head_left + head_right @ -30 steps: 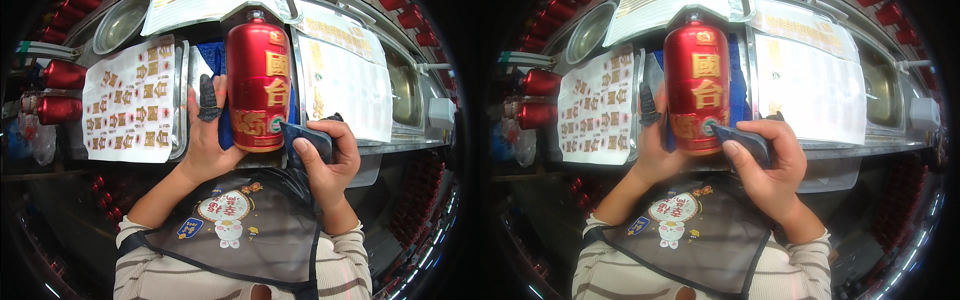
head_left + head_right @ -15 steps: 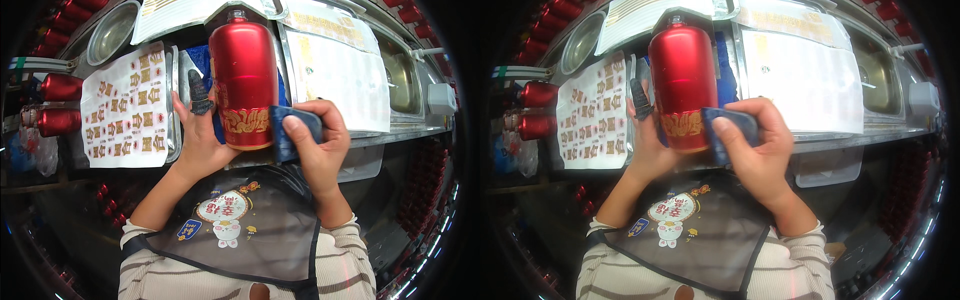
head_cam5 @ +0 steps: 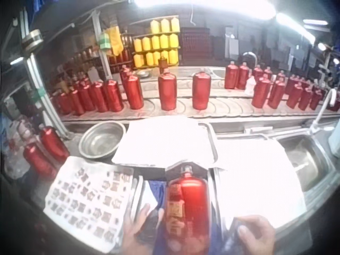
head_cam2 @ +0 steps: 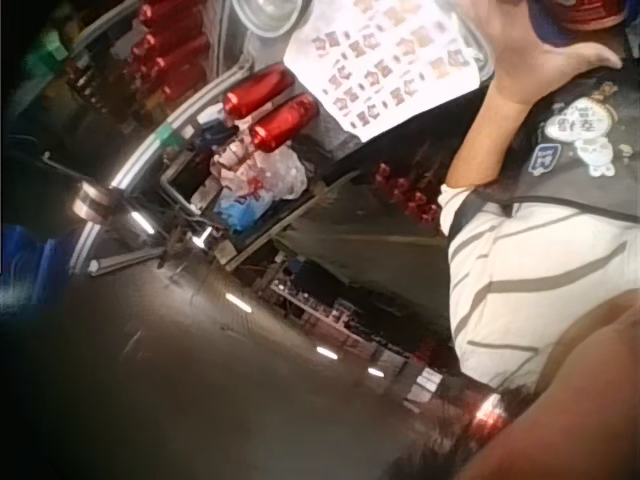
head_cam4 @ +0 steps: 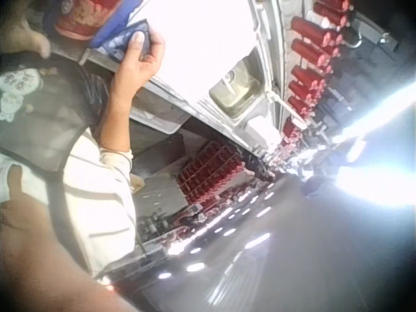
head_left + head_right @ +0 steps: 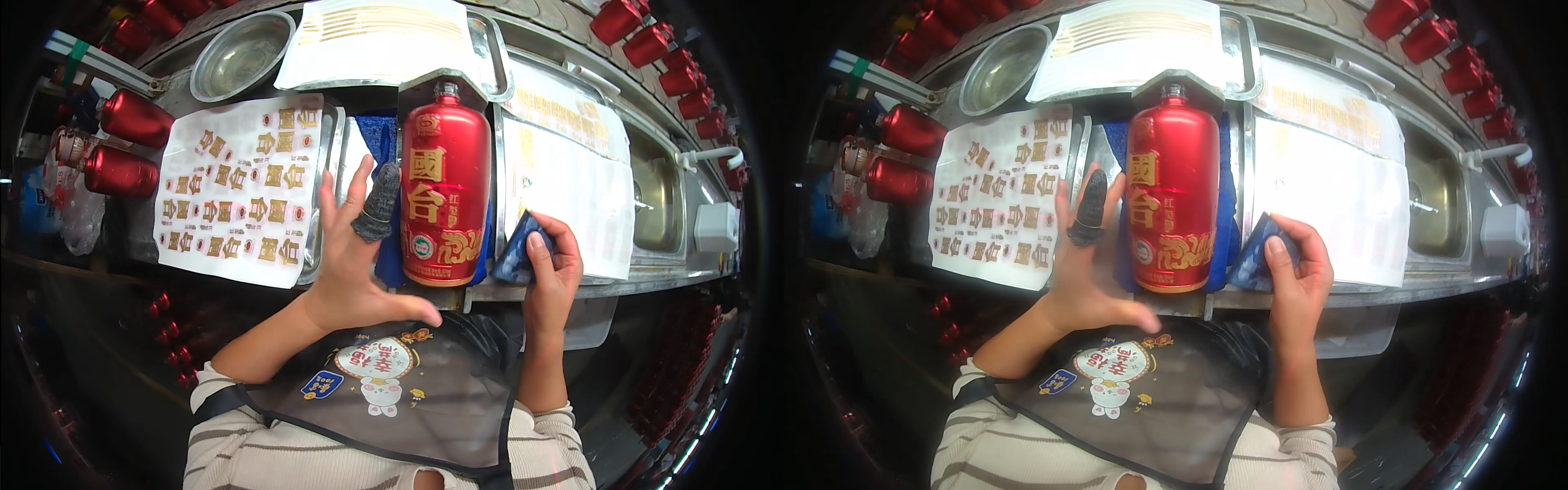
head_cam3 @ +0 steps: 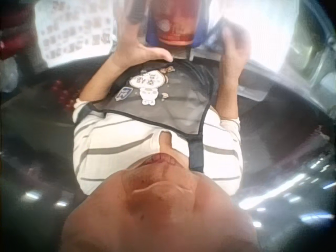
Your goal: The person applies gold stickers to red cylindrical bottles. They peel each sticker from a sheet, align it on the bottle surface, and smooth it down with their fingers. The person handles multiple bottles one at a time, rotating them to apply labels to different sides.
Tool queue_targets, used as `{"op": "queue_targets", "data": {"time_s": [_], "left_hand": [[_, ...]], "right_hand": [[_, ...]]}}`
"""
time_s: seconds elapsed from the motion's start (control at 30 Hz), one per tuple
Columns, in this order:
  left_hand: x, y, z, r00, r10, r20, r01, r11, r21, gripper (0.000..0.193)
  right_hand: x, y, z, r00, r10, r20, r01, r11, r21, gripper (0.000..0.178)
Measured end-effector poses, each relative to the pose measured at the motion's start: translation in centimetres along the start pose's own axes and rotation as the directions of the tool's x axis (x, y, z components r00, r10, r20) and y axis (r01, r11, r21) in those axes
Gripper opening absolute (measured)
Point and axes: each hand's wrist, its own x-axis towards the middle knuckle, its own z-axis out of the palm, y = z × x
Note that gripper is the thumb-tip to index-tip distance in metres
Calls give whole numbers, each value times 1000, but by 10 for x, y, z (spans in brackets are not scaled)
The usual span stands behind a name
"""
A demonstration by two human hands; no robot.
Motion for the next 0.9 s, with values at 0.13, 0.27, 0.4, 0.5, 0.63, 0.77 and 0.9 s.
{"op": "queue_targets", "data": {"time_s": [0.13,0.27,0.4,0.5,0.63,0.77,0.9], "left_hand": [[38,-7,-16,879,-326,-349,66,807,-587,44],[102,-37,-6,897,-388,-213,214,801,-559,36],[117,-43,25,919,-392,37,351,772,-530,44],[121,-47,28,872,-488,-33,389,732,-559,49],[90,-47,9,910,-401,-104,292,799,-526,45],[4,-48,-81,964,-267,-13,184,696,-695,22],[-115,8,-158,846,-417,-332,228,846,-482,21]], "right_hand": [[3,-6,-12,975,84,207,-76,996,-46,13],[-9,-12,6,837,-251,487,513,671,-535,86],[-1,14,24,790,-340,511,607,554,-570,106],[-3,11,37,734,-385,560,659,605,-448,106],[-37,-3,26,769,-270,579,495,825,-272,110],[-25,-20,26,564,-144,813,547,803,-237,110],[-25,-34,97,284,-52,958,882,405,-239,104]]}}
